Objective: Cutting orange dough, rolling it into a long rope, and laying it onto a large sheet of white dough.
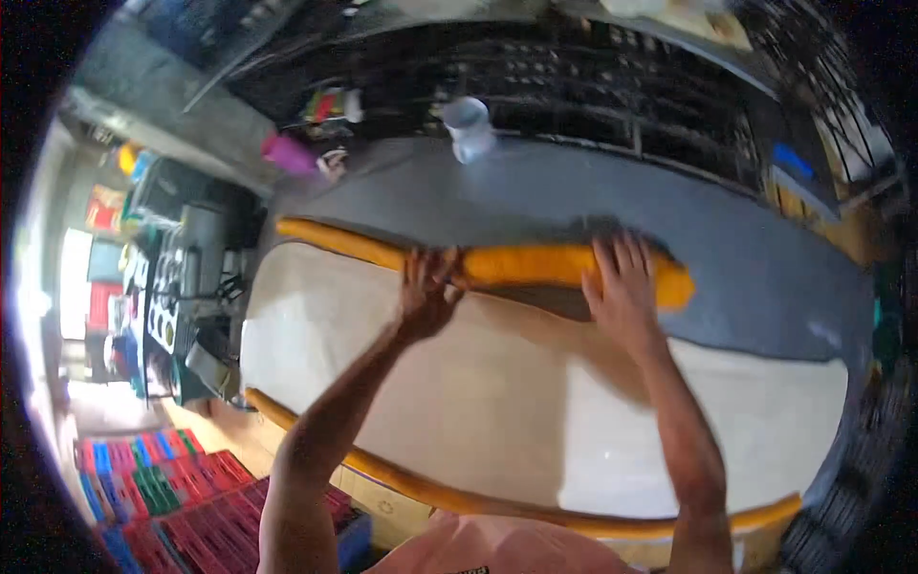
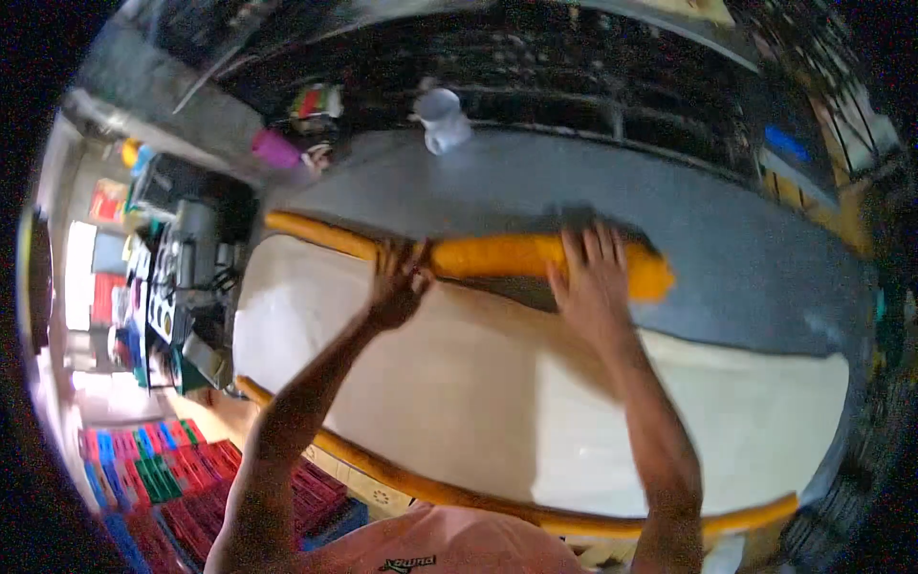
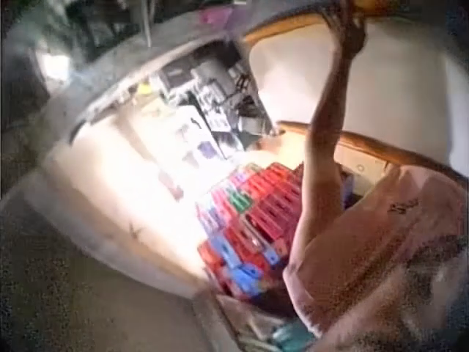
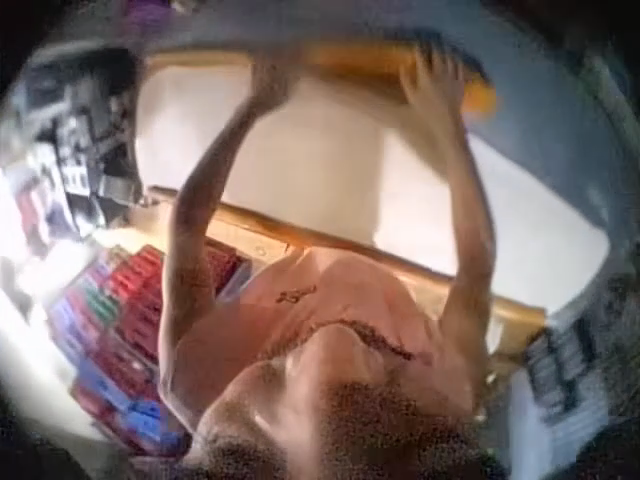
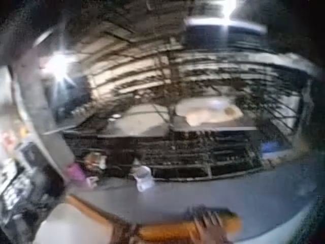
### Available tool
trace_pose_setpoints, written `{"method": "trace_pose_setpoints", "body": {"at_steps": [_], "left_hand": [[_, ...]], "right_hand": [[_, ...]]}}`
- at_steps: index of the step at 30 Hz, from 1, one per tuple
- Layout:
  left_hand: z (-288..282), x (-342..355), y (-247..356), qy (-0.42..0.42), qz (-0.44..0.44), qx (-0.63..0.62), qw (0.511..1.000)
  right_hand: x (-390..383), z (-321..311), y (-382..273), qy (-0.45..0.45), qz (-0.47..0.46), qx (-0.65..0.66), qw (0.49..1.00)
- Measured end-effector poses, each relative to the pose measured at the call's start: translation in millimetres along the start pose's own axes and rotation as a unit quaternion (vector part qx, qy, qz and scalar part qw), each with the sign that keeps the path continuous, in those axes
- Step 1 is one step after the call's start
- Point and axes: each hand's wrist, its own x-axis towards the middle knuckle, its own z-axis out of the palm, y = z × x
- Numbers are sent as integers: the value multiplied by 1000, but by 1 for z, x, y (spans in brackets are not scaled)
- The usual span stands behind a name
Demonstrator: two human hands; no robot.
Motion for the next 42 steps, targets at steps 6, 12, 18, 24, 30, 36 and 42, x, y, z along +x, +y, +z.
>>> {"method": "trace_pose_setpoints", "body": {"at_steps": [6,12,18,24,30,36,42], "left_hand": [[-2,55,-43,83,-99,180,975],[-3,149,-16,305,-130,-12,943],[4,-10,34,107,89,-21,990],[6,55,24,193,-10,10,981],[-3,150,30,233,-74,-30,969],[-7,-13,54,26,129,-109,985],[12,71,85,138,-23,14,990]], "right_hand": [[-56,17,-42,-31,1,-52,998],[89,6,74,141,106,-155,972],[-30,-2,51,73,26,-102,992],[-3,26,-119,-1,40,-25,999],[131,25,-16,105,139,-147,974],[-34,17,-45,21,51,-25,998],[-80,12,-38,-23,44,-91,995]]}}
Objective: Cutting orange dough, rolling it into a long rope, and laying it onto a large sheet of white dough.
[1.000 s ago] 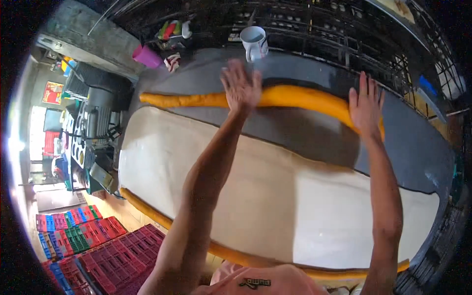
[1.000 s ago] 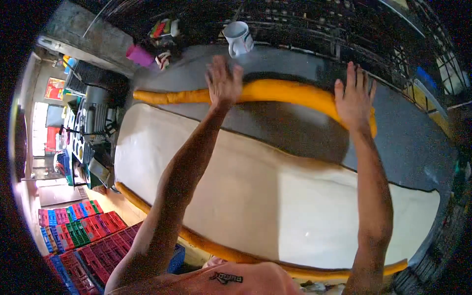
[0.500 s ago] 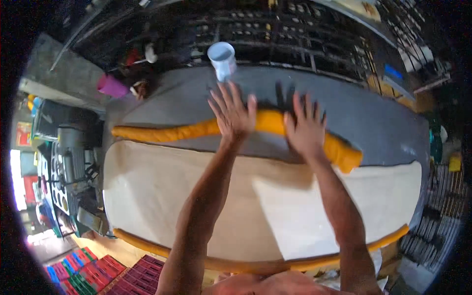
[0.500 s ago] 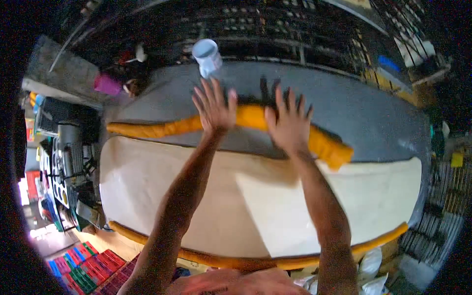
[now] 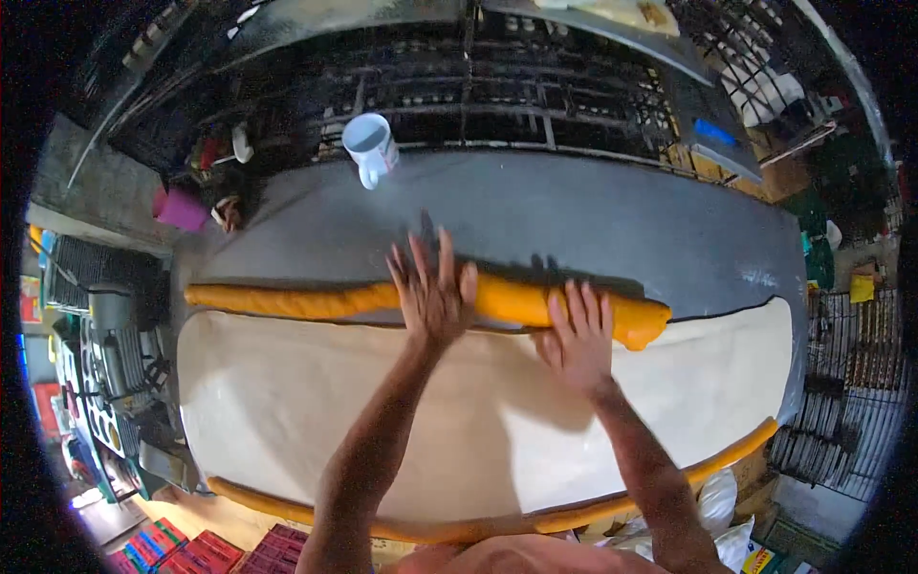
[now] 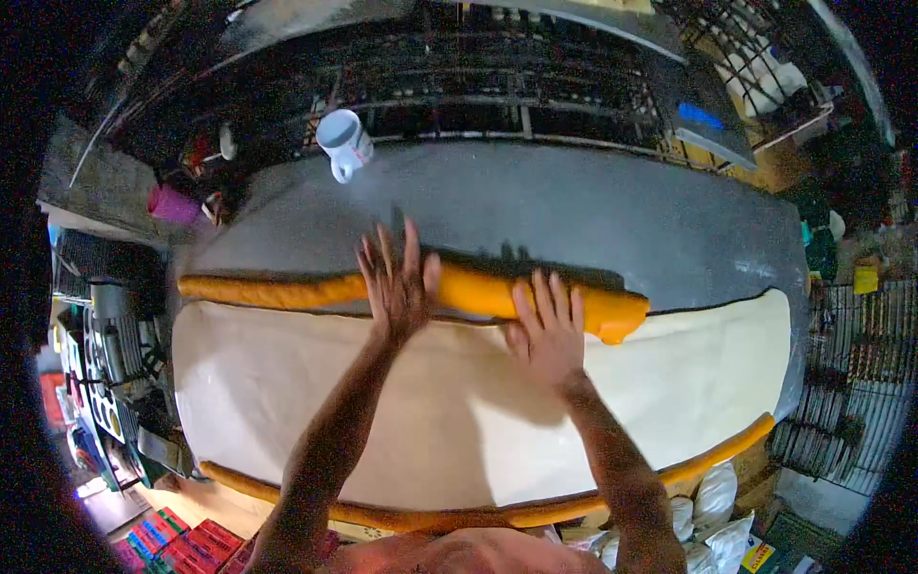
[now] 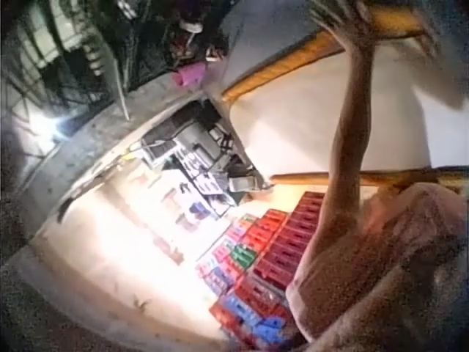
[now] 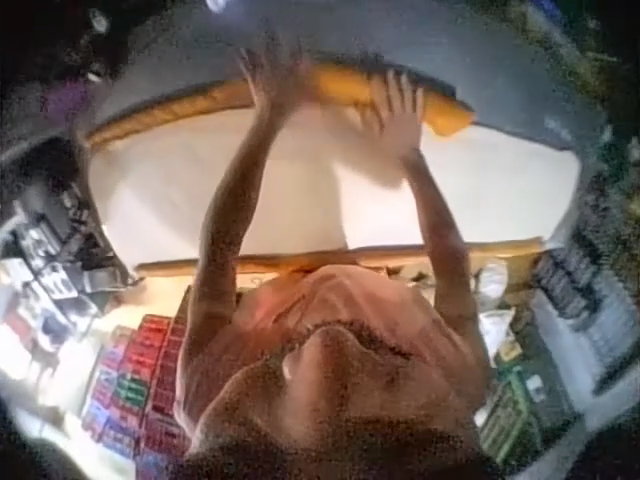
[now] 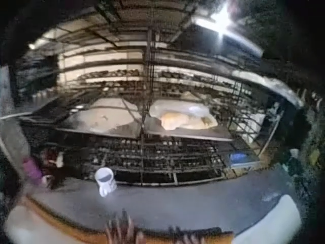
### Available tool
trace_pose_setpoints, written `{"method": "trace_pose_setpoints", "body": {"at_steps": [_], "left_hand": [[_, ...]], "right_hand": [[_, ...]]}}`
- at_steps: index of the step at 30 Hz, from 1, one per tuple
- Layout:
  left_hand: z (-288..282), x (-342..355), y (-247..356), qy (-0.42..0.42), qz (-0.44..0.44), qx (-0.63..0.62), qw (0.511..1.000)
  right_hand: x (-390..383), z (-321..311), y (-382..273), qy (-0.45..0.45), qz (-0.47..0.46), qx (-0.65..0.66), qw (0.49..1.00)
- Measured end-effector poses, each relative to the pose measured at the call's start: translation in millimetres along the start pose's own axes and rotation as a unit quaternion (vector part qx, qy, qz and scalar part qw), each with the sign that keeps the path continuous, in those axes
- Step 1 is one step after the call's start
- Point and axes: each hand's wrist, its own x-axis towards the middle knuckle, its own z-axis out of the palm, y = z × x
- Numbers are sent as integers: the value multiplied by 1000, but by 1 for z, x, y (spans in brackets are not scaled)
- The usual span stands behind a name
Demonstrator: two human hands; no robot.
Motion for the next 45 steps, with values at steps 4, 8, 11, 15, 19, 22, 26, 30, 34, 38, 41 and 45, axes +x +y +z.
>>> {"method": "trace_pose_setpoints", "body": {"at_steps": [4,8,11,15,19,22,26,30,34,38,41,45], "left_hand": [[12,104,3,197,-143,-46,969],[41,80,-30,152,31,107,982],[18,-5,5,-24,116,-47,992],[-13,-90,44,-34,58,33,997],[19,-19,61,26,-44,42,998],[28,72,14,152,-121,90,977],[41,98,60,82,-10,110,990],[34,-31,61,22,106,-24,994],[10,-82,110,-42,67,-107,991],[32,12,69,67,62,2,996],[46,105,71,142,-1,94,985],[73,110,65,102,62,-29,992]], "right_hand": [[137,2,64,105,58,-77,990],[211,7,132,186,24,-40,981],[134,16,137,7,-15,39,999],[-10,-14,115,7,-89,90,992],[-35,-10,132,-9,-77,29,997],[71,-22,131,76,-32,-50,995],[165,-20,240,143,23,-95,985],[64,-10,202,-44,-18,-62,997],[-35,-14,162,112,57,8,992],[20,-11,50,20,-7,53,998],[108,-6,88,80,81,-51,992],[141,18,156,115,85,-57,988]]}}
